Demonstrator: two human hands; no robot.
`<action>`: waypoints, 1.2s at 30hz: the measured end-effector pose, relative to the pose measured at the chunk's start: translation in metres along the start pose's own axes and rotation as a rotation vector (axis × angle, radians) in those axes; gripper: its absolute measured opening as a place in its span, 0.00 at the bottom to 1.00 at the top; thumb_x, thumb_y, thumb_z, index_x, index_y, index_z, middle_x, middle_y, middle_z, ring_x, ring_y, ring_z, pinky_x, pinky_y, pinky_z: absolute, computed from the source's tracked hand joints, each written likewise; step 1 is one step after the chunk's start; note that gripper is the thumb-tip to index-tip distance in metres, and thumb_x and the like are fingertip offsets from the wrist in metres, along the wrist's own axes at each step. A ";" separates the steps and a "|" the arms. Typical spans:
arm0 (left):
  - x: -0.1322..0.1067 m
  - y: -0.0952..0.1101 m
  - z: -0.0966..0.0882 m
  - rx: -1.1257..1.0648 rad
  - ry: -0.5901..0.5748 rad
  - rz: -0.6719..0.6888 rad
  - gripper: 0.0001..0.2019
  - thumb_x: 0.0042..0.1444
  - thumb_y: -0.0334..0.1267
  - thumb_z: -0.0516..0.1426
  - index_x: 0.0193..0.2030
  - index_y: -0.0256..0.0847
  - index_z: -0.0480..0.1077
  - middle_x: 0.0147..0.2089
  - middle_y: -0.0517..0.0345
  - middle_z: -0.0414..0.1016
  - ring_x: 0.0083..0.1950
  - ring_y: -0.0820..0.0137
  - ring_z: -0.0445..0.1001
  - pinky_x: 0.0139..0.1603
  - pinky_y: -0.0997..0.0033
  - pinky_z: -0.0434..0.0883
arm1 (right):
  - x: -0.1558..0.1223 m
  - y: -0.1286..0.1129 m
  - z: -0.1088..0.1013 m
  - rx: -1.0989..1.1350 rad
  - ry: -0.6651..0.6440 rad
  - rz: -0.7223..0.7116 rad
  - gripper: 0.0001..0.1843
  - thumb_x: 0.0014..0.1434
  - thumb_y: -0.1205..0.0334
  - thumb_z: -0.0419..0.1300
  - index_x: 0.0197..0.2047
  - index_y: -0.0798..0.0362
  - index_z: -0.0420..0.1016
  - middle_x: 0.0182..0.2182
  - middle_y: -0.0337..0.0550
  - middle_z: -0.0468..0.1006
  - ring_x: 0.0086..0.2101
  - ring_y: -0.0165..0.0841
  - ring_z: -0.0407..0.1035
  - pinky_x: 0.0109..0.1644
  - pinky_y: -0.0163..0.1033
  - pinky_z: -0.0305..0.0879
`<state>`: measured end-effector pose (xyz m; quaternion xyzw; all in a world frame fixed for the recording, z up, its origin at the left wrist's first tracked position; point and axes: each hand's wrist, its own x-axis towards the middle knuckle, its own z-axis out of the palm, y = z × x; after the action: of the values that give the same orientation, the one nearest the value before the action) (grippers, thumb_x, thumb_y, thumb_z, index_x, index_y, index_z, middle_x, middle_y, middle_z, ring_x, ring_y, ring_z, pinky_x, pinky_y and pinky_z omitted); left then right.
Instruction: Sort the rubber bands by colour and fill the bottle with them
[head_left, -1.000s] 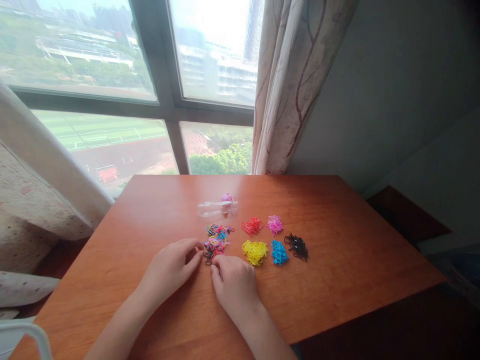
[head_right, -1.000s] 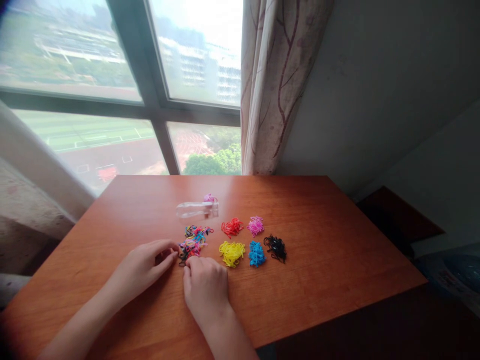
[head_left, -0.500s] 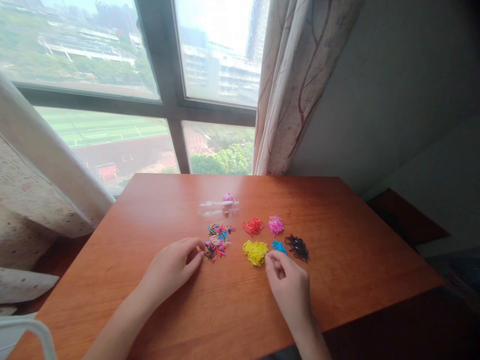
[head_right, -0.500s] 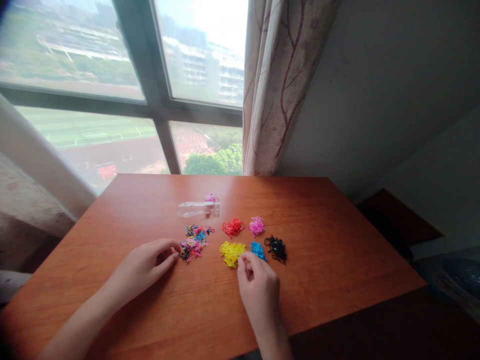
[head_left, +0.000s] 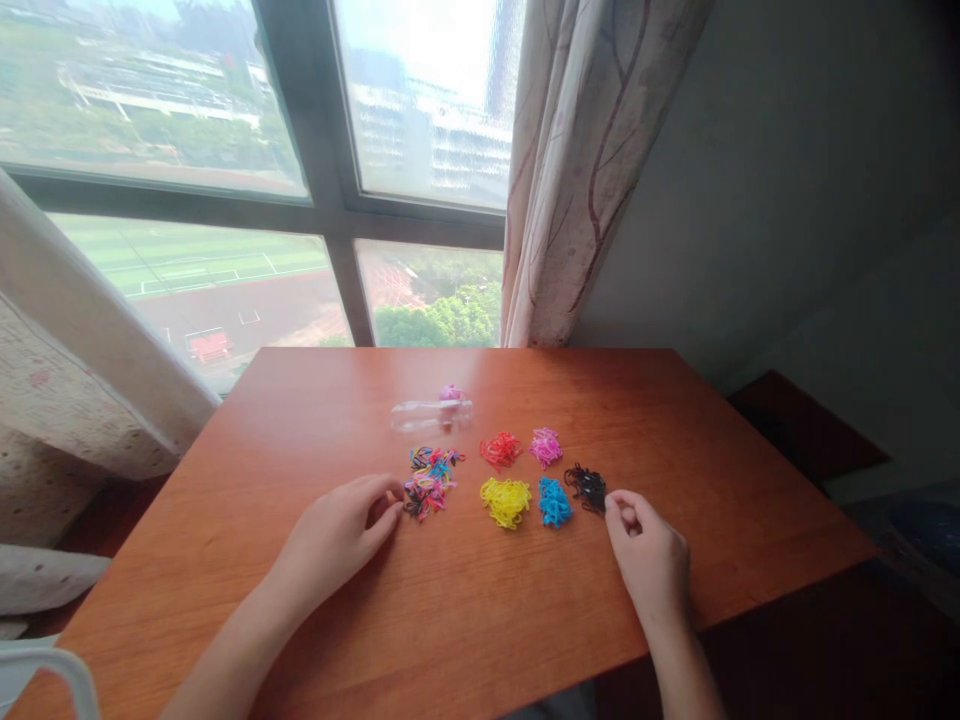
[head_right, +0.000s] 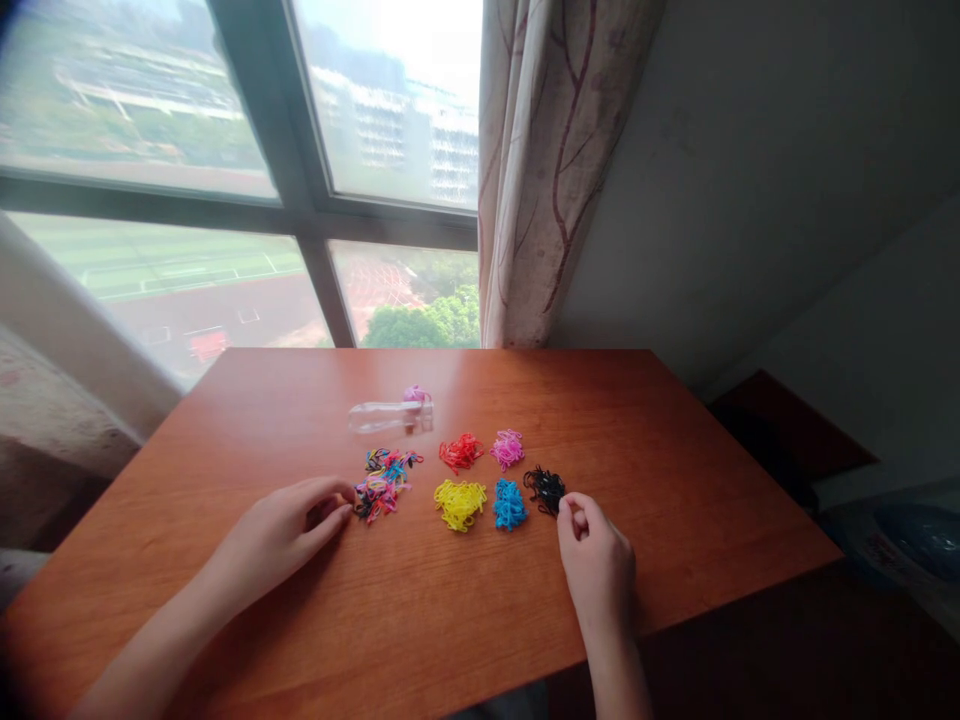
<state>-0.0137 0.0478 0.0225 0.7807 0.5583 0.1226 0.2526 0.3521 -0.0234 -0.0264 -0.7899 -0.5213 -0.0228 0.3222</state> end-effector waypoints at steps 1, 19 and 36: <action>0.000 0.000 0.000 0.003 -0.003 -0.002 0.10 0.60 0.41 0.50 0.40 0.45 0.72 0.35 0.60 0.78 0.36 0.66 0.74 0.36 0.71 0.64 | -0.001 -0.002 0.001 0.001 -0.003 -0.005 0.21 0.61 0.44 0.52 0.35 0.51 0.78 0.23 0.42 0.77 0.25 0.35 0.71 0.30 0.36 0.59; 0.000 -0.003 0.001 0.006 0.006 0.014 0.10 0.61 0.41 0.50 0.41 0.45 0.72 0.36 0.59 0.78 0.36 0.66 0.74 0.36 0.71 0.63 | -0.016 -0.059 0.003 0.178 -0.037 -0.188 0.14 0.64 0.53 0.55 0.36 0.50 0.78 0.23 0.37 0.76 0.23 0.31 0.69 0.30 0.34 0.59; -0.001 -0.004 0.009 0.010 0.058 0.013 0.07 0.60 0.39 0.52 0.39 0.46 0.71 0.33 0.63 0.76 0.33 0.69 0.72 0.34 0.73 0.61 | -0.066 -0.149 0.043 0.238 -0.388 -0.450 0.07 0.61 0.69 0.56 0.32 0.50 0.71 0.26 0.36 0.75 0.27 0.30 0.69 0.32 0.36 0.49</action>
<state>-0.0133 0.0455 0.0130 0.7818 0.5608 0.1438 0.2316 0.1843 -0.0166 -0.0126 -0.6013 -0.7335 0.1187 0.2937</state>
